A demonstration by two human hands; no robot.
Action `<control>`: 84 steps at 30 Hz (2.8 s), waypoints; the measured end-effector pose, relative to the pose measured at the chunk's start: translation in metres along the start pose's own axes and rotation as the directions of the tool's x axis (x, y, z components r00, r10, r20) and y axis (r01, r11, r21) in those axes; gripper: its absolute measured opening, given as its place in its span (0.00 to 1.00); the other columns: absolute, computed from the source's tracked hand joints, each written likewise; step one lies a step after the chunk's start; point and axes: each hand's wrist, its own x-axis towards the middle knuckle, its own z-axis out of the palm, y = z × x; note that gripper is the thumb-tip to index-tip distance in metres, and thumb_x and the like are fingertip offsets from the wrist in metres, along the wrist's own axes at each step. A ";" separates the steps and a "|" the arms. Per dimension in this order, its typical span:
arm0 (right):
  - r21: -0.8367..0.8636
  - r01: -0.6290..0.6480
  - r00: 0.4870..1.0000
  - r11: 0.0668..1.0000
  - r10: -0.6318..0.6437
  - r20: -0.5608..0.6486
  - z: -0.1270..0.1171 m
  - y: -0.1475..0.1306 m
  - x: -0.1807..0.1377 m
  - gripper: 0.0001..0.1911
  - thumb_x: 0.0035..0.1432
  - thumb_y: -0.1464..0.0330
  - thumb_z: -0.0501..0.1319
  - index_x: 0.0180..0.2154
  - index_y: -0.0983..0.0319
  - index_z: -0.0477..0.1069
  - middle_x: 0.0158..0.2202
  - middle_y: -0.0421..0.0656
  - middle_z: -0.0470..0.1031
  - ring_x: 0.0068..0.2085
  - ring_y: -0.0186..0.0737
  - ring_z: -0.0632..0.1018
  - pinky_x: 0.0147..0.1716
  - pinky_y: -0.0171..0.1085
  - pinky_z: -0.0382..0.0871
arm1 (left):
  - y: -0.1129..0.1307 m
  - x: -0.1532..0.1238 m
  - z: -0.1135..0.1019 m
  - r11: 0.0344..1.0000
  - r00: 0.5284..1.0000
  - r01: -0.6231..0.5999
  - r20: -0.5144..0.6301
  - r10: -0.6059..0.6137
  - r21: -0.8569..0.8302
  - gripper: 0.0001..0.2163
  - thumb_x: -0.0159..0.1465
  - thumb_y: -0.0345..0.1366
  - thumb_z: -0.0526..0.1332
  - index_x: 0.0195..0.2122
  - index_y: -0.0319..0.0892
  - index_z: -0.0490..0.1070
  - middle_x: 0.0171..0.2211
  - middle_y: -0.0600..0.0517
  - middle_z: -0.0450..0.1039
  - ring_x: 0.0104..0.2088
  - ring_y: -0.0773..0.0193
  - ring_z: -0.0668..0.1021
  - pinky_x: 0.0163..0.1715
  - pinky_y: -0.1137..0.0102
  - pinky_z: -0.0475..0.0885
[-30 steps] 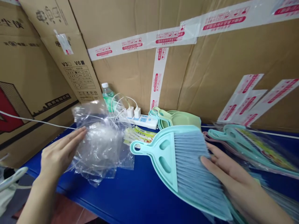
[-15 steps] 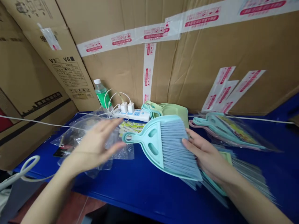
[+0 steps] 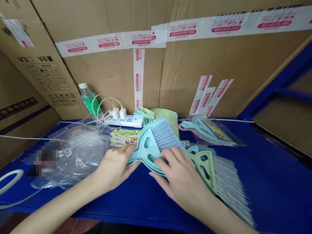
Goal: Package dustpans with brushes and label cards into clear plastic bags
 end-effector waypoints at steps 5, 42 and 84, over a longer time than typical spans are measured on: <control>0.133 -0.084 0.996 0.988 0.088 -0.028 0.003 0.001 -0.007 0.16 0.48 0.61 0.73 0.25 0.59 0.68 0.29 0.40 0.68 0.33 0.43 0.69 0.31 0.41 0.64 | 0.004 0.001 0.000 0.992 0.989 -0.124 -0.073 0.126 0.030 0.11 0.69 0.36 0.55 0.48 0.39 0.71 0.37 0.47 0.80 0.34 0.57 0.84 0.33 0.66 0.80; -0.138 -0.331 0.943 0.933 0.331 -0.024 -0.001 0.076 -0.147 0.34 0.63 0.49 0.56 0.64 0.56 0.57 0.62 0.53 0.68 0.64 0.64 0.65 0.50 0.58 0.73 | 0.007 0.118 0.009 0.946 0.982 0.035 0.164 -0.091 0.321 0.14 0.71 0.34 0.48 0.49 0.35 0.70 0.48 0.37 0.71 0.51 0.47 0.73 0.51 0.57 0.68; -0.059 -0.265 0.963 0.962 0.267 0.028 -0.039 0.123 -0.169 0.34 0.63 0.61 0.58 0.68 0.51 0.52 0.69 0.51 0.56 0.63 0.61 0.67 0.53 0.55 0.74 | 0.084 0.103 0.063 0.850 0.695 -0.520 0.539 0.476 -0.079 0.15 0.60 0.20 0.54 0.48 0.35 0.67 0.44 0.42 0.71 0.42 0.57 0.76 0.40 0.67 0.73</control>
